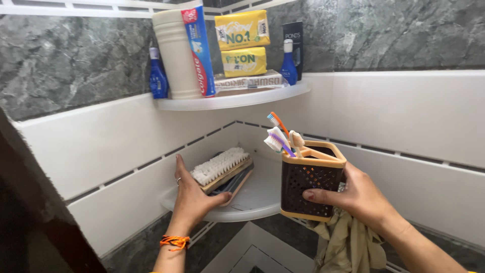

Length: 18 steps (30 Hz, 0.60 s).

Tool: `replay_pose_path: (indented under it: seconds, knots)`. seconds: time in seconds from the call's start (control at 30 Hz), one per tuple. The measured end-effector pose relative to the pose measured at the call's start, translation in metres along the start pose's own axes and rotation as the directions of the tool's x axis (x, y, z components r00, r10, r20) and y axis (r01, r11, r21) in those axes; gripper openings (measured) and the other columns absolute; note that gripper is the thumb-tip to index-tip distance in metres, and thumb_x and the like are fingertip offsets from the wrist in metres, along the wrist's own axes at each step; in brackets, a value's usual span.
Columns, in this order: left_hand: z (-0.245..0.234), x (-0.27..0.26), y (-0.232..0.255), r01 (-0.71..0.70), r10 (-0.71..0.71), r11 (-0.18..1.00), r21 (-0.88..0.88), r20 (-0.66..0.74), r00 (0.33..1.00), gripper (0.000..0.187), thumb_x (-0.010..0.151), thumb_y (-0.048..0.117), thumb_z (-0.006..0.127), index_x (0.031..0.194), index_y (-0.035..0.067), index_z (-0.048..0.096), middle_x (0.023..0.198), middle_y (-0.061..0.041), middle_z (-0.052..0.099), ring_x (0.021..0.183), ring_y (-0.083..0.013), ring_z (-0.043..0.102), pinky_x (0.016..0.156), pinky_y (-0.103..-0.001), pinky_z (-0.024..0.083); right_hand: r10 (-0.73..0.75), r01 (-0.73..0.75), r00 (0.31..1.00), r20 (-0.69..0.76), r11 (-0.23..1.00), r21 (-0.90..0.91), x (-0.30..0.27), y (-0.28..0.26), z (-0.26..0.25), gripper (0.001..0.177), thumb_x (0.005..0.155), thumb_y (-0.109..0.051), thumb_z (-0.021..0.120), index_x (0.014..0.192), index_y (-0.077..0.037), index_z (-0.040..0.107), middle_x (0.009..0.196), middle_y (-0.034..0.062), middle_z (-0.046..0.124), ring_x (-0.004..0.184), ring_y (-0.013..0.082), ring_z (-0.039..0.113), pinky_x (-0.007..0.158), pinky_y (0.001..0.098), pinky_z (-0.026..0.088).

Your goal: The person wipes a pink bath sponge in a small tray with a cloth, then wipes a soap dish containing two bars of soap. They wipe a wooden brush and a toothbrush holder, then rearrange toothbrushes inside the holder. Finally, they stack and align yellow soap boxes on a corner shelf.

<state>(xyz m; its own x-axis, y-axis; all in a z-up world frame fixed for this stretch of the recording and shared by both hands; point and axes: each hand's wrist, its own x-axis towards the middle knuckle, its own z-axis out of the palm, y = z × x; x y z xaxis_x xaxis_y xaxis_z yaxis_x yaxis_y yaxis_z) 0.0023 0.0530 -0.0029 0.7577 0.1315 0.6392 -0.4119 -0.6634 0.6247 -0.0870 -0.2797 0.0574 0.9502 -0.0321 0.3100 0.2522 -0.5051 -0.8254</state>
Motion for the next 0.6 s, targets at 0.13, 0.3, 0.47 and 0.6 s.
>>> replay_pose_path:
  seconds: [0.13, 0.3, 0.47, 0.6]
  knots:
    - [-0.018, 0.000, -0.011, 0.051, -0.054, 0.997, 0.063, 0.055, 0.997, 0.156, 0.045, 0.041, 0.098, 0.158, -0.004, 0.001, 0.154, -0.033, 0.026, 0.142, -0.0433, 0.036, 0.114, -0.044, 0.036, 0.017, -0.017, 1.000, 0.004, 1.000, 0.019, 0.004, -0.008, 0.014, 0.109, 0.058, -0.042, 0.093, 0.152, -0.014, 0.046, 0.117, 0.0087, 0.076, 0.110, 0.0183, 0.073, 0.095, 0.0362, 0.057]
    - [-0.032, 0.009, -0.010, -0.061, 0.056, 0.980, 0.189, 0.030, 0.998, 0.108, 0.058, 0.055, 0.094, 0.139, -0.003, 0.049, 0.132, -0.027, 0.060, 0.127, -0.0403, 0.055, 0.104, -0.046, 0.046, 0.037, -0.036, 0.999, -0.014, 0.999, 0.037, 0.004, -0.020, 0.025, 0.100, 0.059, -0.040, 0.092, 0.144, -0.012, 0.049, 0.116, 0.0097, 0.077, 0.108, 0.0191, 0.074, 0.095, 0.0365, 0.058]
    - [-0.030, 0.018, 0.007, 0.152, -0.154, 0.972, 0.177, -0.003, 0.988, 0.078, 0.059, 0.054, 0.087, 0.116, 0.005, 0.067, 0.108, -0.019, 0.075, 0.105, -0.0349, 0.072, 0.092, -0.043, 0.056, 0.032, -0.031, 0.998, -0.051, 0.999, 0.024, 0.001, -0.032, 0.030, 0.092, 0.061, -0.036, 0.092, 0.141, -0.013, 0.054, 0.117, 0.0077, 0.077, 0.109, 0.0182, 0.073, 0.094, 0.0368, 0.057]
    - [-0.023, 0.015, 0.021, 0.116, -0.092, 0.967, 0.228, -0.113, 0.989, 0.074, 0.061, 0.050, 0.089, 0.115, 0.003, 0.067, 0.106, -0.020, 0.073, 0.105, -0.0378, 0.068, 0.090, -0.046, 0.054, 0.029, -0.028, 0.997, -0.075, 1.000, 0.009, -0.001, -0.038, 0.034, 0.090, 0.061, -0.037, 0.092, 0.140, -0.014, 0.055, 0.117, 0.0063, 0.077, 0.109, 0.0171, 0.072, 0.094, 0.0362, 0.057]
